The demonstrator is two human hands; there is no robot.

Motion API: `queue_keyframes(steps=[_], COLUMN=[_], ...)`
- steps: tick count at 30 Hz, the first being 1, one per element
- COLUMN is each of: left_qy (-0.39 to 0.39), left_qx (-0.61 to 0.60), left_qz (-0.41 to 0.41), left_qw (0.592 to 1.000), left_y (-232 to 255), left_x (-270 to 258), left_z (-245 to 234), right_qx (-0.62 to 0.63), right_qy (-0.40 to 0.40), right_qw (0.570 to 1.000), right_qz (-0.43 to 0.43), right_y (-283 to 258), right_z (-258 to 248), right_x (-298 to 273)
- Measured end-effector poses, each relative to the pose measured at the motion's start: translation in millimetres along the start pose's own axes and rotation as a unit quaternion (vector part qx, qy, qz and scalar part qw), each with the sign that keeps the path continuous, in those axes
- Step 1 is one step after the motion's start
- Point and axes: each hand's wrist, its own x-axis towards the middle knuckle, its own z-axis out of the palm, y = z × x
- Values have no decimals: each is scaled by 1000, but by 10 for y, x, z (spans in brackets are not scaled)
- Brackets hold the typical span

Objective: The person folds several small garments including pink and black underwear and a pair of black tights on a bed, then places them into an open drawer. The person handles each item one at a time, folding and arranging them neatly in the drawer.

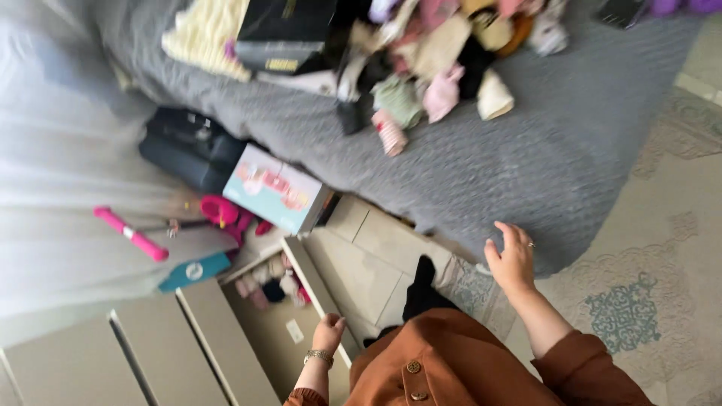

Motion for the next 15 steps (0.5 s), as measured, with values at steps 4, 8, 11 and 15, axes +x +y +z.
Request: queue_keyframes(steps=[4,8,11,15], left_qy=[-39,-29,-39,-25], left_qx=[100,193,192,182], left_qz=[28,147,182,248], left_qw=[994,970,964,951], left_y=[683,1082,1565,2359], left_x=[-78,247,291,377], left_z=[137,304,309,387], right_qx=[-38,-105,-150,-128], right_qy=[-24,-220,-224,-213], right_qw=[999,969,963,968], right_qz=[5,46,30,44], right_y=[302,234,425,620], right_z=[-230,-451,-301,-200], right_x=[391,683,718,740])
